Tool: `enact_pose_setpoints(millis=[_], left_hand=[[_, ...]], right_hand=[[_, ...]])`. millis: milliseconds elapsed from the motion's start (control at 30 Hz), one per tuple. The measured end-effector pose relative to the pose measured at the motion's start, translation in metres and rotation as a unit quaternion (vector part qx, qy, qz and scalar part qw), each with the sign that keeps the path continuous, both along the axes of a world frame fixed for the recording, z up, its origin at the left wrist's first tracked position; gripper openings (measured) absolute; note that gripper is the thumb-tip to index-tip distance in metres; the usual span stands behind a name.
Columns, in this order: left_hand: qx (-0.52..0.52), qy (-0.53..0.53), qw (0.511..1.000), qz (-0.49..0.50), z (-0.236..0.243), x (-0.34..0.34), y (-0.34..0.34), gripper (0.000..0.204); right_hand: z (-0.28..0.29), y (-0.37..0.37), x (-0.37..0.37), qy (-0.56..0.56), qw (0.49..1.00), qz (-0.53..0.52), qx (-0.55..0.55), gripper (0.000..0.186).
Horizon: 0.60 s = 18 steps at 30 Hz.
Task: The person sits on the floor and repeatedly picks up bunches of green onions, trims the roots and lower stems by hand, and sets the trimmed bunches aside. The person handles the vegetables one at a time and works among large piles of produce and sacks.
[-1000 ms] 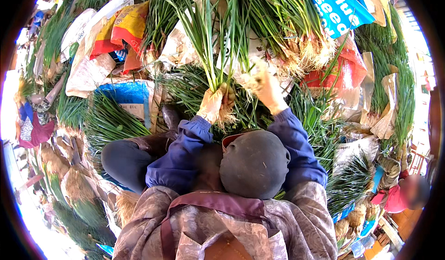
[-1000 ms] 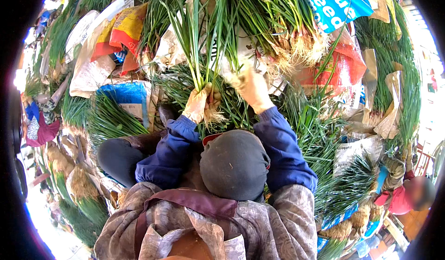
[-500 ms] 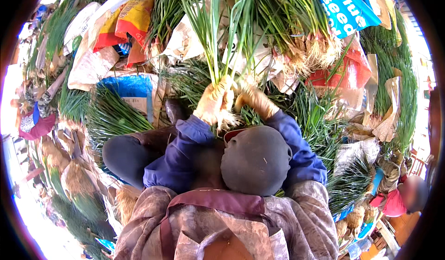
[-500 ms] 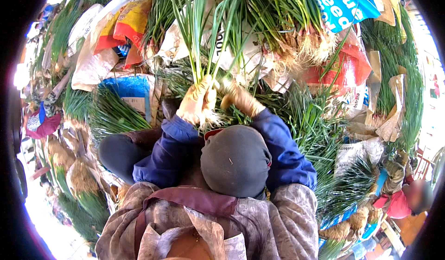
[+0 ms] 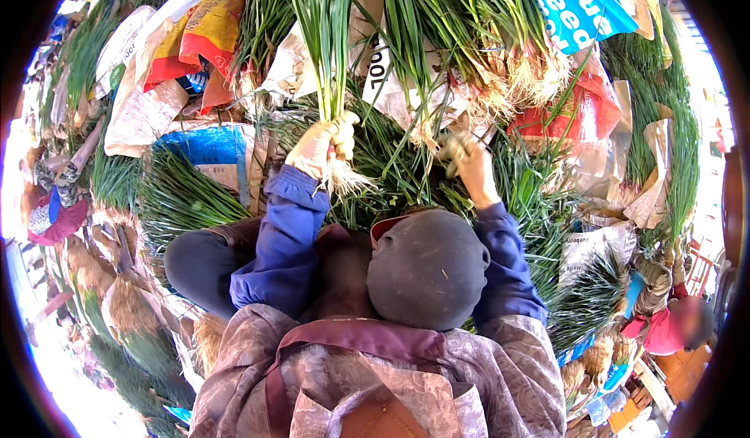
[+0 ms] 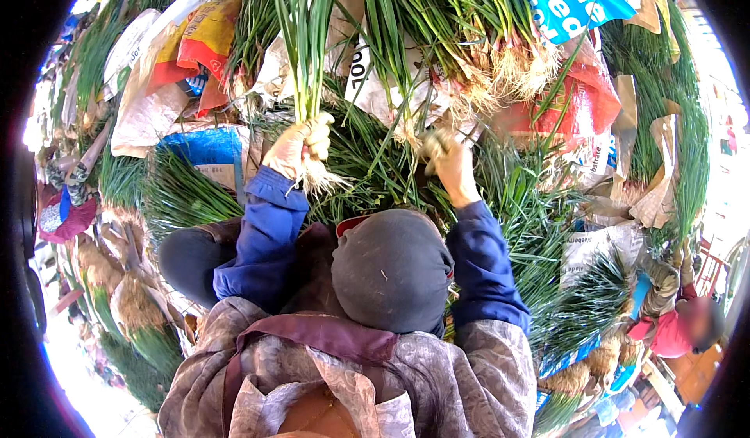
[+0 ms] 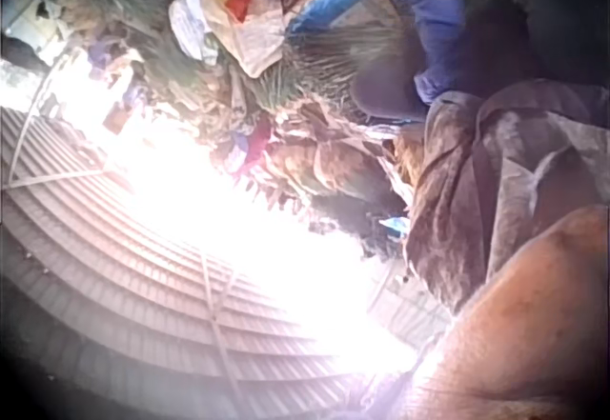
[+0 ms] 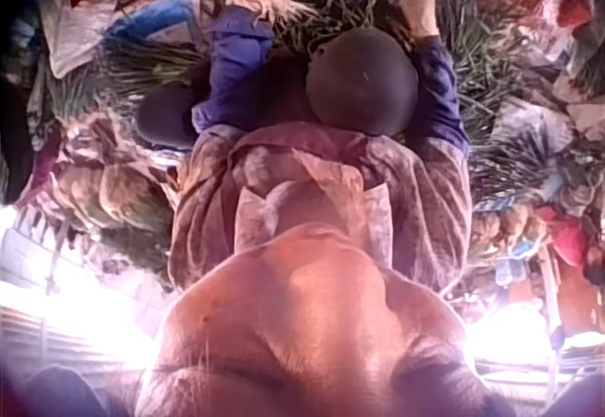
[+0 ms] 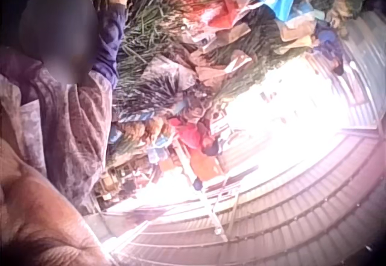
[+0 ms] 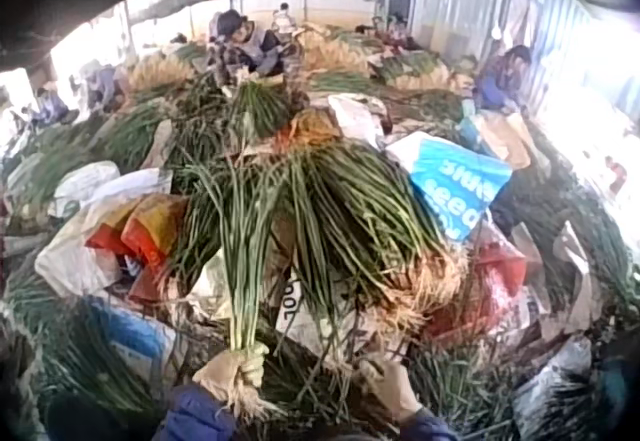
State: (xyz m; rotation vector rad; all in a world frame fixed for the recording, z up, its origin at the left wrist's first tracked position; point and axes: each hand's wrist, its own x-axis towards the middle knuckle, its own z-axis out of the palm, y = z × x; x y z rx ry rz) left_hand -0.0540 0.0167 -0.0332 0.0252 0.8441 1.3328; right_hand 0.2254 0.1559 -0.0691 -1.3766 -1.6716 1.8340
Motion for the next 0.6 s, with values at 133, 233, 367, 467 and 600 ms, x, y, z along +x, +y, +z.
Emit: enact_pose_setpoints(millis=[133,233,367,467,600], left_hand=[[-0.067,0.023,0.997,-0.026,-0.009,0.029,0.004,0.022],[-0.138,0.184,0.973,0.017,0.021,0.048,0.01,0.026],[-0.123,0.231,0.963,-0.056,0.018,0.075,0.023,0.027],[-0.025,0.181,0.982,0.052,-0.009,0.085,0.023,0.028],[-0.046,0.172,0.981,0.072,0.031,0.086,0.016,0.027]], right_hand=[[-0.039,0.007,-0.033,-0.334,0.861,0.179,0.338,0.03],[-0.016,-0.008,-0.047,-0.243,0.898,0.132,0.342,0.029],[0.024,-0.04,-0.052,-0.12,0.862,0.32,0.374,0.026],[0.014,-0.036,-0.043,-0.107,0.875,0.298,0.365,0.025],[-0.026,-0.005,-0.035,-0.251,0.827,0.313,0.394,0.025]])
